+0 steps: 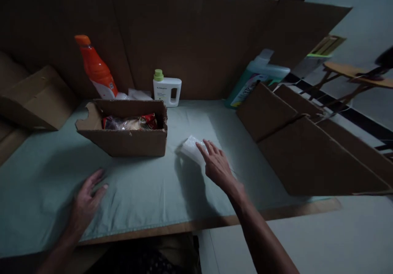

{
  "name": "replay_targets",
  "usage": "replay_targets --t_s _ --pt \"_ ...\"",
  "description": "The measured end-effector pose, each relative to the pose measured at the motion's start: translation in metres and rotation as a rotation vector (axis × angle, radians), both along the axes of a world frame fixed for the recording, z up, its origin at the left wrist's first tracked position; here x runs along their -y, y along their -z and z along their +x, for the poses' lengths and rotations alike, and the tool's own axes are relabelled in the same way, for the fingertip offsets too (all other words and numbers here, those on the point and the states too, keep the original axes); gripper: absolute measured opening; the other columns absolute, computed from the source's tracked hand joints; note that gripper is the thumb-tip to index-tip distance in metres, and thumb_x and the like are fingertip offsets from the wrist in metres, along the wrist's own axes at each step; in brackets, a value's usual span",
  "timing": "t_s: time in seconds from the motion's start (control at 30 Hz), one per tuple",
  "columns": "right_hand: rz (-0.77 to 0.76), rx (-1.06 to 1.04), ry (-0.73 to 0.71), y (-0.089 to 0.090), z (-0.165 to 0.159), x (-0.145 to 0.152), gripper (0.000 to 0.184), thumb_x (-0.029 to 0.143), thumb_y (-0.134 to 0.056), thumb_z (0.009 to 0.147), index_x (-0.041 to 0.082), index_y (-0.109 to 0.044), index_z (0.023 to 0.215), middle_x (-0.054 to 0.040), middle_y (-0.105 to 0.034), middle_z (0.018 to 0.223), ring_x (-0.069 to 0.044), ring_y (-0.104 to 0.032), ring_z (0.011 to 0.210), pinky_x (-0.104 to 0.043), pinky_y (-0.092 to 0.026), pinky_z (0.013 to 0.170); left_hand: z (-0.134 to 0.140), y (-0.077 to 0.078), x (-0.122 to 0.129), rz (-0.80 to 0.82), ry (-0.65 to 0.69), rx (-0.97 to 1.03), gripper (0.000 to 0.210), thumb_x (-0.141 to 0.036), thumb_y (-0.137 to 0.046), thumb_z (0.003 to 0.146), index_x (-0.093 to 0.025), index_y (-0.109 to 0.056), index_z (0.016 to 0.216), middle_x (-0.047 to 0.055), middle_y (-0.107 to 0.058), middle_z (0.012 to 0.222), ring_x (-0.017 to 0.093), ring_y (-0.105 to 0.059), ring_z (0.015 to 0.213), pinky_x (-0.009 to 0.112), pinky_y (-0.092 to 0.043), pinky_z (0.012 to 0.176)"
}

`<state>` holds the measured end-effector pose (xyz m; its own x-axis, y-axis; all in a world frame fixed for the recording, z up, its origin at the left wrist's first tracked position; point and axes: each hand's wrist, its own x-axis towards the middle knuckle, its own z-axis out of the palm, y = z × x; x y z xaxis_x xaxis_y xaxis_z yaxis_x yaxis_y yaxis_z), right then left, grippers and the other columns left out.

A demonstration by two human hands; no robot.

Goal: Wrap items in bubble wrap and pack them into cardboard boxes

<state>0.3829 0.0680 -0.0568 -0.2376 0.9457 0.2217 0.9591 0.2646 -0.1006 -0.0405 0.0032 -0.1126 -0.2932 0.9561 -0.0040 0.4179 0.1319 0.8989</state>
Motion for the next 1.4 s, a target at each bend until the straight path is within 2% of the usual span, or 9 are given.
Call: replay_targets --t_s 0.1,0.23,0.37,0.5,0.67,0.83,1.03,1.27,1.4 --pt "-0.001 -0.102 0.022 0.000 0.000 -0.006 0.062 0.001 -0.048 0.075 0.022 -0.067 0.130 -0.0137 -0.059 0.144 -0.034 -0.051 0.135 -0.053 -0.047 0.103 0.017 -0.008 0.026 0.057 0.079 -0.052 0.044 -0.045 -0.060 0.086 -0.019 -0.066 0.121 0.014 -0.058 0.142 0.032 -0.057 0.129 0.052 -0.041 0.114" --pt "-0.044 -0.698 0.053 -0.012 -0.034 0.003 0.028 0.023 -0.049 0.089 0.021 -0.074 0.101 -0.0083 -0.075 0.099 -0.025 -0.067 0.095 -0.041 -0.054 0.087 0.043 -0.024 0.043 0.055 0.191 0.071 0.043 -0.046 -0.060 0.086 -0.018 -0.069 0.116 0.015 -0.063 0.135 0.032 -0.062 0.121 0.051 -0.045 0.110" --pt "-0.410 -1.302 0.073 -0.018 -0.082 0.044 0.038 0.054 -0.055 0.091 0.019 -0.068 0.082 -0.0055 -0.069 0.076 -0.018 -0.060 0.065 -0.030 -0.051 0.062 0.057 -0.034 0.057 -0.124 0.305 0.424 0.066 -0.051 -0.068 0.082 -0.017 -0.055 0.137 0.018 -0.058 0.143 0.033 -0.059 0.127 0.049 -0.048 0.107" --pt "-0.615 -1.521 0.155 -0.003 -0.131 0.080 0.043 0.064 -0.062 0.082 0.021 -0.062 0.074 -0.0039 -0.065 0.070 -0.018 -0.058 0.065 -0.030 -0.050 0.062 0.062 -0.045 0.059 -0.208 0.275 0.789 0.096 -0.063 -0.071 0.076 -0.018 -0.036 0.153 0.019 -0.055 0.145 0.035 -0.055 0.131 0.047 -0.049 0.104" --pt "-0.547 -1.378 0.103 0.019 -0.164 0.100 0.038 0.059 -0.061 0.084 0.022 -0.068 0.075 -0.0026 -0.066 0.072 -0.023 -0.062 0.080 -0.033 -0.052 0.075 0.055 -0.055 0.056 -0.381 0.137 1.022 0.092 -0.068 -0.069 0.074 -0.013 -0.046 0.144 0.015 -0.071 0.113 0.031 -0.069 0.103 0.043 -0.054 0.087" --pt "-0.479 -1.234 0.088 0.027 -0.164 0.087 0.052 0.064 -0.049 0.094 0.020 -0.065 0.073 -0.0023 -0.062 0.068 -0.019 -0.057 0.068 -0.030 -0.049 0.064 0.048 -0.043 0.069 -0.386 0.240 0.691 0.092 -0.043 -0.077 0.070 -0.017 -0.038 0.150 0.004 -0.069 0.089 0.018 -0.063 0.067 0.030 -0.050 0.063" --pt "-0.391 -1.131 0.191 0.009 -0.135 0.074 0.063 0.065 -0.046 0.095 0.016 -0.053 0.135 -0.0096 -0.073 0.094 -0.020 -0.067 0.072 -0.030 -0.052 0.057 0.037 -0.035 0.090 -0.331 0.225 0.643 0.089 -0.046 -0.063 0.086 -0.024 -0.020 0.160 0.000 -0.067 0.085 0.016 -0.060 0.069 0.029 -0.050 0.066" --pt "-0.380 -0.527 -0.547 -0.002 -0.139 0.148 0.068 0.026 -0.070 0.084 0.032 -0.048 0.148 -0.0107 -0.055 0.148 -0.032 -0.052 0.134 -0.052 -0.051 0.103 0.030 -0.045 0.094 -0.497 0.213 0.797 0.065 -0.053 -0.076 0.073 -0.013 -0.067 0.123 0.007 -0.066 0.089 0.018 -0.061 0.073 0.030 -0.056 0.059" --pt "-0.193 -0.588 -0.363 0.028 -0.170 0.154 0.041 0.018 -0.056 0.093 0.024 -0.061 0.133 -0.0097 -0.074 0.108 -0.025 -0.068 0.098 -0.041 -0.059 0.083 0.033 -0.048 0.093 -0.484 0.196 0.790 0.075 -0.060 -0.065 0.082 -0.012 -0.053 0.138 0.008 -0.068 0.087 0.018 -0.065 0.064 0.032 -0.057 0.057"
